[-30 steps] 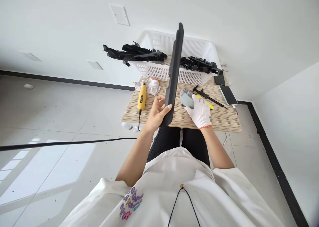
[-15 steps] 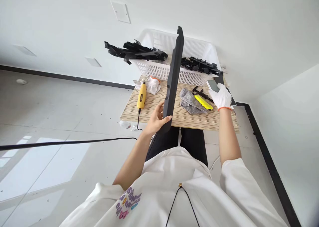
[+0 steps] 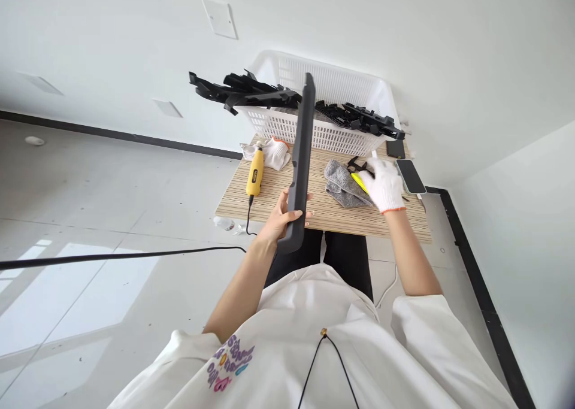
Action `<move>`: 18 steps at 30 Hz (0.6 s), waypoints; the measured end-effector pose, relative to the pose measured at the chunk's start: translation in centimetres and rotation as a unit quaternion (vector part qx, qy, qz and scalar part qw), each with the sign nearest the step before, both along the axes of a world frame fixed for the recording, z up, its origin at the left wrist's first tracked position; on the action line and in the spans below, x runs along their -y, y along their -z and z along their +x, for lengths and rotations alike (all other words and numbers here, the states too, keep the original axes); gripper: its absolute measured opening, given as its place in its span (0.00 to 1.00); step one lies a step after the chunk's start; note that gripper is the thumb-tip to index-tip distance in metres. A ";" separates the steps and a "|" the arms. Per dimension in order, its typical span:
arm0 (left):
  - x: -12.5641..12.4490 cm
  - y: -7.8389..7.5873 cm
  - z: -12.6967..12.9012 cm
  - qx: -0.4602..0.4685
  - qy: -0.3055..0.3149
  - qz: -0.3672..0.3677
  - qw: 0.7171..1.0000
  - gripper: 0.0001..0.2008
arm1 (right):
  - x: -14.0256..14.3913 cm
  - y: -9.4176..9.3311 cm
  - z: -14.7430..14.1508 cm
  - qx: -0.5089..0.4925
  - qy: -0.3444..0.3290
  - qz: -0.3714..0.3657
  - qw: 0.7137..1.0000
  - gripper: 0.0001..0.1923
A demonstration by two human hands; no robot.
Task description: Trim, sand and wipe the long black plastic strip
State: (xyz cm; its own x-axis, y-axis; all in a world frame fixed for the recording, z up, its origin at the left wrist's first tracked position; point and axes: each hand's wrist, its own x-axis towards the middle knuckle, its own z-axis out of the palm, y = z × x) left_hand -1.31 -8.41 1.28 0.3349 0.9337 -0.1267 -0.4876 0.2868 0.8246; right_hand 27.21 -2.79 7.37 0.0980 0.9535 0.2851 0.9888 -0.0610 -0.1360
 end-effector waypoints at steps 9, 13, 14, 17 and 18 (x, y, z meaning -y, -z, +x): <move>0.4 -0.9 -0.1 -0.100 -0.032 0.026 0.994 0.31 | 1.2 -0.1 -2.8 0.032 -0.078 -0.049 0.995 0.19; 0.3 -0.8 -0.5 -0.130 -0.005 0.042 0.991 0.27 | 0.5 -2.6 -1.5 -0.106 -0.032 0.040 0.993 0.19; 0.3 -0.8 -0.4 -0.133 -0.002 0.049 0.990 0.26 | 0.4 -3.3 -1.3 -0.124 -0.024 0.053 0.991 0.19; 0.5 -1.0 0.0 -0.138 0.006 0.067 0.988 0.24 | 0.3 -4.9 -1.1 -0.136 0.000 0.076 0.988 0.19; 0.6 -1.1 0.1 -0.141 0.007 0.070 0.987 0.23 | 0.3 -5.4 -1.2 -0.135 0.005 0.073 0.988 0.19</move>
